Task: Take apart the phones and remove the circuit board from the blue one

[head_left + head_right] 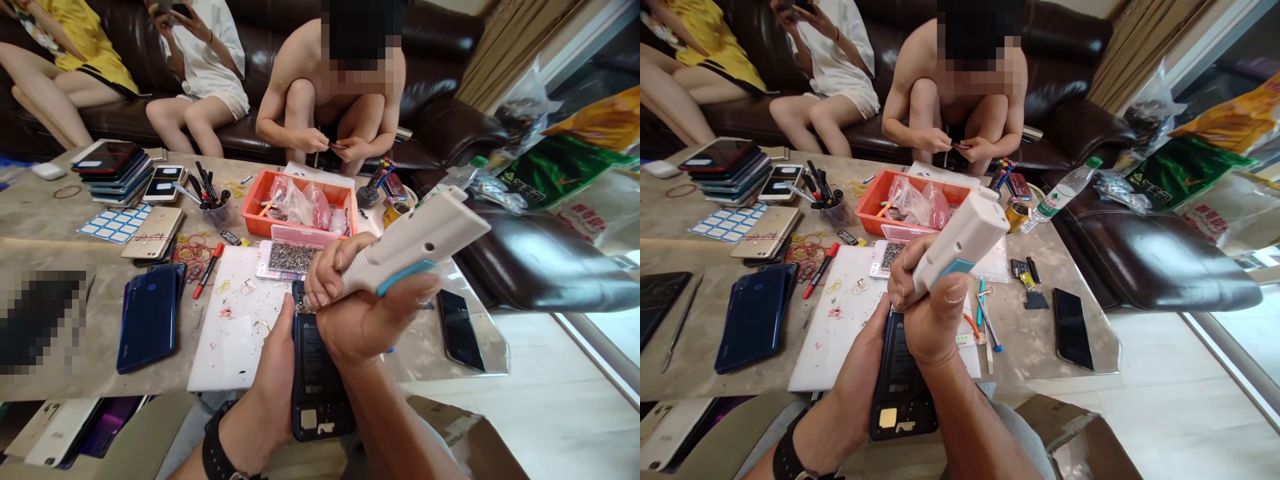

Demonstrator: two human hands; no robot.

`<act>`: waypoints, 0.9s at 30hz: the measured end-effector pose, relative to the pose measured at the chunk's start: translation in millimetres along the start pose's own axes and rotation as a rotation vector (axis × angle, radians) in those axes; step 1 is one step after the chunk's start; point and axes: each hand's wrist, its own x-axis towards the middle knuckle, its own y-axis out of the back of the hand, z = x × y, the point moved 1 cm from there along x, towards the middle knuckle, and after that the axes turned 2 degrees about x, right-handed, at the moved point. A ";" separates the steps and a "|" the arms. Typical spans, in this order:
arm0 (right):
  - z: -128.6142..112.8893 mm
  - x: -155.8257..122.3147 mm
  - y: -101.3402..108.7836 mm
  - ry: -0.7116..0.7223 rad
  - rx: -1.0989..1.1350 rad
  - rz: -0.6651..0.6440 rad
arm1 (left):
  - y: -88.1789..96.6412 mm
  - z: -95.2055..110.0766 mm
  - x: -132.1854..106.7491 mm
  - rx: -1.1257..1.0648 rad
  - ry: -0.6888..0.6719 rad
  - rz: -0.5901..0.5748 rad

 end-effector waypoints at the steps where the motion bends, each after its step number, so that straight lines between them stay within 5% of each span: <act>1: 1.1 0.3 0.5 0.011 0.006 0.000 | 0.1 0.1 0.0 -0.001 0.026 -0.007; 11: 2.3 3.9 0.4 0.105 -0.029 0.059 | -0.5 0.5 -3.7 0.042 0.006 -0.048; 27: 3.0 4.0 -4.6 0.050 -0.096 0.001 | 2.6 0.3 -5.1 0.038 -0.015 -0.026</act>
